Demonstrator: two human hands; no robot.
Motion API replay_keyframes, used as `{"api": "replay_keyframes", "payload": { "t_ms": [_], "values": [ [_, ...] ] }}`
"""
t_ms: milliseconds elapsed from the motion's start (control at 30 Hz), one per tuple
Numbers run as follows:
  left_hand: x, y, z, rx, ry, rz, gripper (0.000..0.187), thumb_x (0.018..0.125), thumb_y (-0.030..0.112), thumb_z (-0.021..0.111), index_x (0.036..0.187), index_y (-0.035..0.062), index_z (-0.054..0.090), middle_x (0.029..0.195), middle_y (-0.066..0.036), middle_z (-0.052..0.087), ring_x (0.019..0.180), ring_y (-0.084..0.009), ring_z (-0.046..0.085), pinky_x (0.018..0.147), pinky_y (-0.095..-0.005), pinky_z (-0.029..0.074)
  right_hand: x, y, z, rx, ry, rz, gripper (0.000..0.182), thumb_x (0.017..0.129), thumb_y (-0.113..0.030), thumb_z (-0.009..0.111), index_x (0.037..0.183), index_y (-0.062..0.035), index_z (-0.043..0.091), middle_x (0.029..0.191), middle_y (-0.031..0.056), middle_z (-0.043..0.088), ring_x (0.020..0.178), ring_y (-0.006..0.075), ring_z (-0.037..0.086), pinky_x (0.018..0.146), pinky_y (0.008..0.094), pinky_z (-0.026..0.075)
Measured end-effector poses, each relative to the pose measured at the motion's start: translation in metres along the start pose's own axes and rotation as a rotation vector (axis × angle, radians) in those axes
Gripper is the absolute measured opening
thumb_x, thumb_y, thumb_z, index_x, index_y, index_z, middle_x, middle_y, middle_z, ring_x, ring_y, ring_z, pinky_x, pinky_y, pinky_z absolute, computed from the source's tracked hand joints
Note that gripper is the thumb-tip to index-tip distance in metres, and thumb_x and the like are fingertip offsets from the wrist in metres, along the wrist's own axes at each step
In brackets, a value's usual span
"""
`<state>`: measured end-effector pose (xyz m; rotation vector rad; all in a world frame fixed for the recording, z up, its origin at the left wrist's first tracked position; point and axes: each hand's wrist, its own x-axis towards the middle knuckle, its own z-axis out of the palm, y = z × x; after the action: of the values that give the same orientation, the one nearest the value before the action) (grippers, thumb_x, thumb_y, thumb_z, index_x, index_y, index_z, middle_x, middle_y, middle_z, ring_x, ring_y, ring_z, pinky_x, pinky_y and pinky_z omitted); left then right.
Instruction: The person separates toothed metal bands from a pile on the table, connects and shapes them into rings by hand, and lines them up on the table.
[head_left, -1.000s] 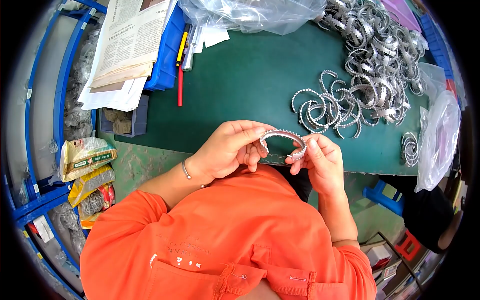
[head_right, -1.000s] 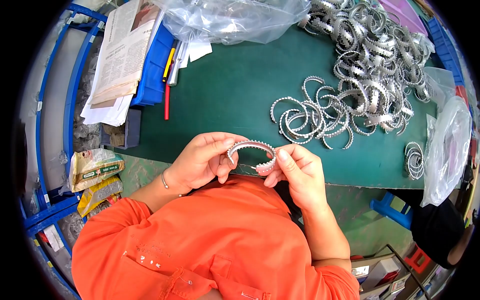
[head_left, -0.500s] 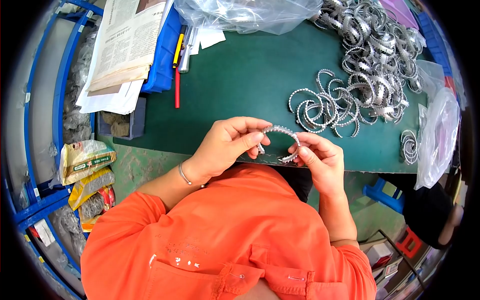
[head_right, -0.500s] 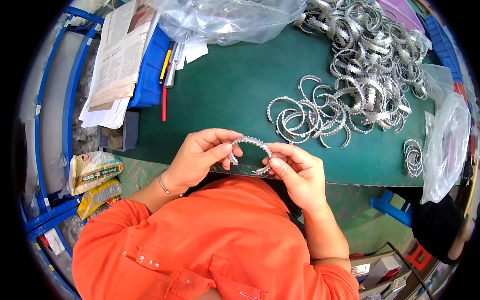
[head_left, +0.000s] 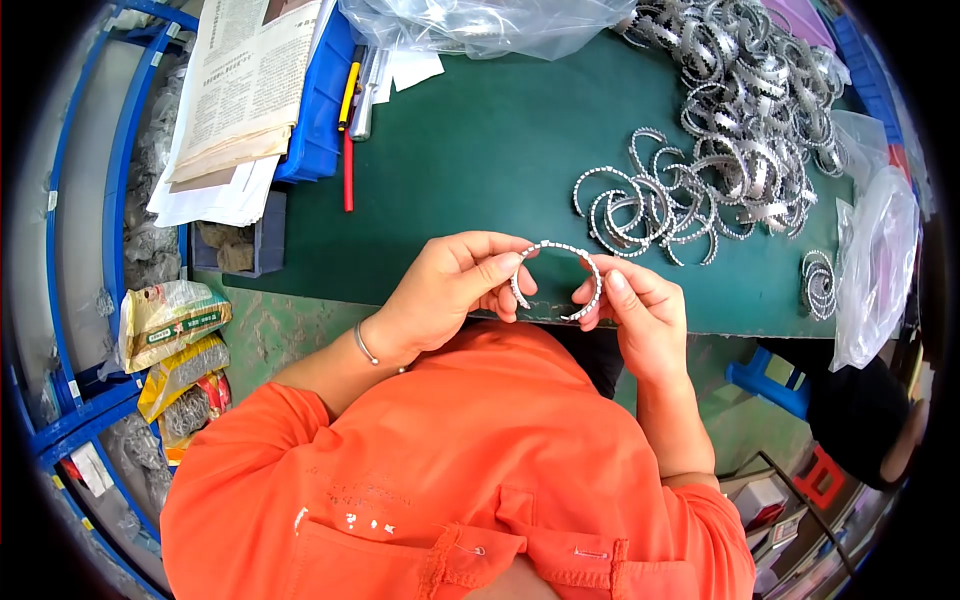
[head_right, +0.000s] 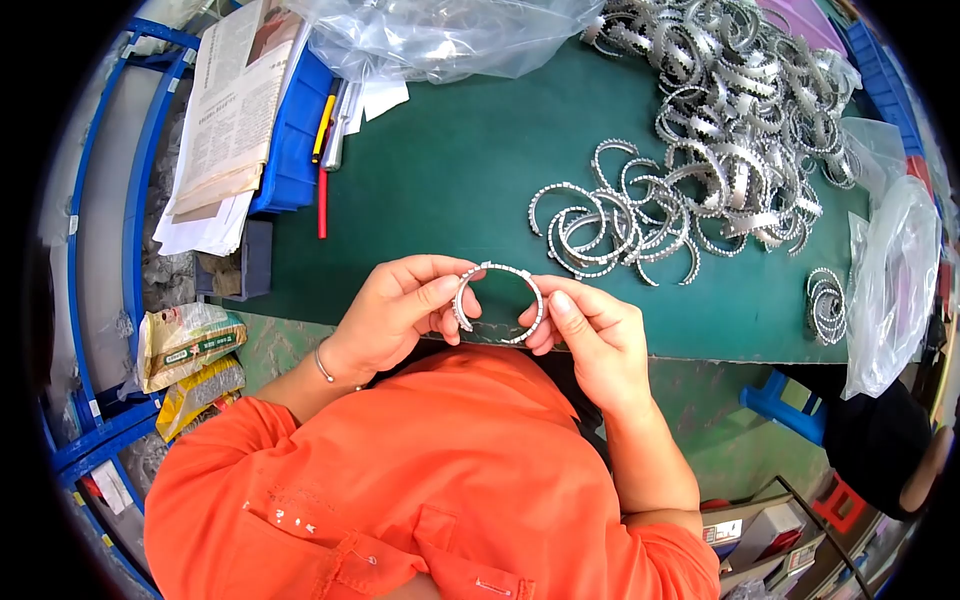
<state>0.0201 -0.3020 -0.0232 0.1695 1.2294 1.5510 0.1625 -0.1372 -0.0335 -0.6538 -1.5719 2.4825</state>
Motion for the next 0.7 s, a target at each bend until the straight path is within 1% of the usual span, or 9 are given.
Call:
{"api": "replay_keyframes", "payload": {
  "t_ms": [200,267,300,367,400,467,500,567,700],
  "values": [
    [0.0003,-0.0008,-0.0004,-0.029,-0.013,-0.011,0.025,0.093,0.014,0.049,0.111,-0.0027,0.055,0.086,-0.010,0.061,0.065,-0.0080,0.057,0.060,-0.0226,0.051,-0.0008,0.0007,-0.0009,0.044,-0.003,-0.011,0.025,0.093,-0.011,0.047,0.109,0.0051,0.058,0.085,0.0084,0.063,0.068,0.0093,0.057,0.062,0.0219,0.049],
    [0.0000,-0.0002,0.0001,-0.005,-0.007,-0.012,0.025,0.093,0.013,0.049,0.111,-0.0020,0.055,0.087,-0.010,0.061,0.065,-0.0079,0.057,0.062,-0.0224,0.050,-0.0012,0.0002,-0.0021,-0.022,0.004,-0.025,0.023,0.091,-0.010,0.052,0.108,0.0047,0.059,0.088,0.0093,0.064,0.068,0.0095,0.058,0.061,0.0216,0.050],
    [-0.0004,0.0000,0.0005,-0.005,-0.006,-0.010,0.025,0.093,0.013,0.049,0.111,-0.0020,0.055,0.087,-0.010,0.061,0.065,-0.0079,0.057,0.062,-0.0224,0.050,-0.0014,0.0002,-0.0018,-0.023,0.003,-0.025,0.023,0.091,-0.010,0.052,0.108,0.0047,0.059,0.088,0.0093,0.064,0.068,0.0095,0.058,0.061,0.0216,0.050],
    [-0.0011,0.0002,0.0016,0.046,-0.007,0.021,0.024,0.092,0.012,0.049,0.112,-0.0013,0.055,0.088,-0.008,0.061,0.068,-0.0080,0.056,0.065,-0.0219,0.049,-0.0023,-0.0001,-0.0011,-0.073,0.016,-0.062,0.023,0.087,-0.006,0.058,0.107,0.0043,0.060,0.089,0.0102,0.064,0.070,0.0104,0.060,0.063,0.0220,0.050],
    [-0.0013,0.0003,0.0020,0.046,-0.006,0.022,0.024,0.092,0.012,0.049,0.112,-0.0013,0.055,0.088,-0.008,0.061,0.068,-0.0080,0.056,0.065,-0.0219,0.049,-0.0029,-0.0009,-0.0003,-0.073,0.015,-0.062,0.023,0.087,-0.006,0.058,0.107,0.0043,0.060,0.089,0.0102,0.064,0.070,0.0104,0.060,0.063,0.0220,0.050],
    [-0.0014,0.0007,0.0023,0.109,-0.002,0.051,0.024,0.091,0.010,0.051,0.112,-0.0010,0.055,0.090,-0.007,0.061,0.071,-0.0082,0.055,0.067,-0.0214,0.048,-0.0035,-0.0028,0.0017,-0.049,0.028,-0.085,0.023,0.083,-0.001,0.061,0.106,0.0050,0.060,0.091,0.0101,0.063,0.074,0.0117,0.061,0.065,0.0221,0.050],
    [-0.0015,0.0007,0.0020,0.110,-0.001,0.053,0.024,0.091,0.010,0.051,0.112,-0.0010,0.055,0.090,-0.007,0.061,0.071,-0.0082,0.055,0.067,-0.0214,0.048,-0.0030,-0.0027,0.0020,-0.049,0.025,-0.086,0.023,0.083,-0.001,0.061,0.106,0.0050,0.060,0.091,0.0101,0.063,0.074,0.0117,0.061,0.065,0.0221,0.050],
    [-0.0012,-0.0001,0.0011,0.123,-0.022,0.088,0.025,0.090,0.009,0.052,0.112,-0.0013,0.056,0.091,-0.007,0.061,0.072,-0.0083,0.054,0.067,-0.0210,0.047,-0.0021,-0.0026,0.0017,-0.102,0.025,-0.155,0.022,0.082,0.002,0.061,0.104,0.0053,0.061,0.093,0.0099,0.062,0.078,0.0128,0.061,0.066,0.0222,0.051],
    [-0.0013,-0.0004,0.0000,0.176,-0.034,0.147,0.024,0.090,0.008,0.053,0.111,-0.0018,0.057,0.092,-0.008,0.061,0.072,-0.0087,0.054,0.067,-0.0215,0.047,-0.0005,-0.0001,-0.0023,-0.149,0.006,-0.171,0.021,0.081,0.004,0.061,0.102,0.0054,0.062,0.094,0.0095,0.061,0.079,0.0128,0.061,0.066,0.0220,0.051]
  ]
}}
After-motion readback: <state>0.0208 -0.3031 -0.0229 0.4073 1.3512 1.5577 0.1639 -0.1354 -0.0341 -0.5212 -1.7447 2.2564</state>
